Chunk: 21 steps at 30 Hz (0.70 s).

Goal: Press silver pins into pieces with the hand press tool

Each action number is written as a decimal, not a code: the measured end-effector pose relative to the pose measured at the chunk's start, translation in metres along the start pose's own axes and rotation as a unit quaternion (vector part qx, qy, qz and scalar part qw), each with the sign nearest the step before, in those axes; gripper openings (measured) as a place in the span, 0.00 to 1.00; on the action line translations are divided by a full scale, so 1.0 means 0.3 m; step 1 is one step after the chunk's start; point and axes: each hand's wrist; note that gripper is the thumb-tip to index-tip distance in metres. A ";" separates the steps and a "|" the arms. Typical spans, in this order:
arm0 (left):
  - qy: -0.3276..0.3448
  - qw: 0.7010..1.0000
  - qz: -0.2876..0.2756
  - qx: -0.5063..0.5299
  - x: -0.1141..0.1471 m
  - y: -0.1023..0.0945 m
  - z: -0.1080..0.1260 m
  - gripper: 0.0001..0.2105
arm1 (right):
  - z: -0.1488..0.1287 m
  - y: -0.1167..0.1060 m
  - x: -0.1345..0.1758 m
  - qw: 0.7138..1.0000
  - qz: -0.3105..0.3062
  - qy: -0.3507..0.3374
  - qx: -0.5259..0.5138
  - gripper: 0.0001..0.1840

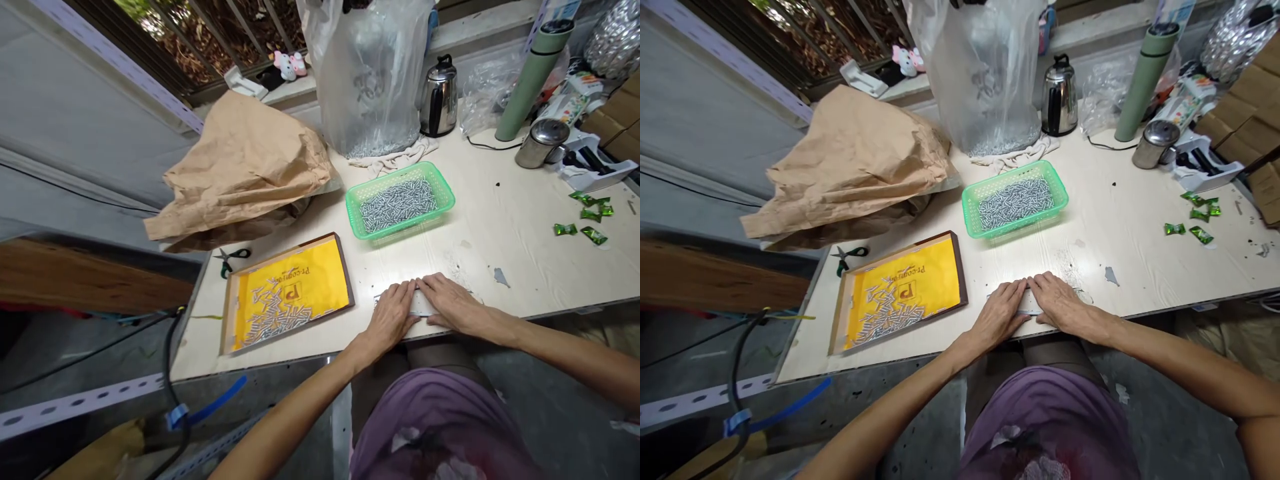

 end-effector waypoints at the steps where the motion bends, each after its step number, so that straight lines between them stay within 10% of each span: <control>1: -0.002 1.000 -0.015 -0.011 -0.005 -0.007 -0.002 0.30 | 0.000 -0.004 0.008 1.000 0.003 0.004 0.004 0.32; 9: -0.048 0.995 -0.023 -0.090 0.002 -0.012 0.016 0.11 | -0.003 0.045 -0.011 0.999 0.020 -0.007 0.029 0.03; 21: -0.059 0.991 0.118 0.007 0.076 0.122 0.073 0.20 | 0.105 -0.073 -0.044 0.999 -0.035 -0.028 -0.022 0.14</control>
Point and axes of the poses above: each hand's wrist, its own x-axis away from the middle knuckle, its own y-axis out of the palm, z = x × y, and after that the axes turned 12 degrees about -y, right-handed
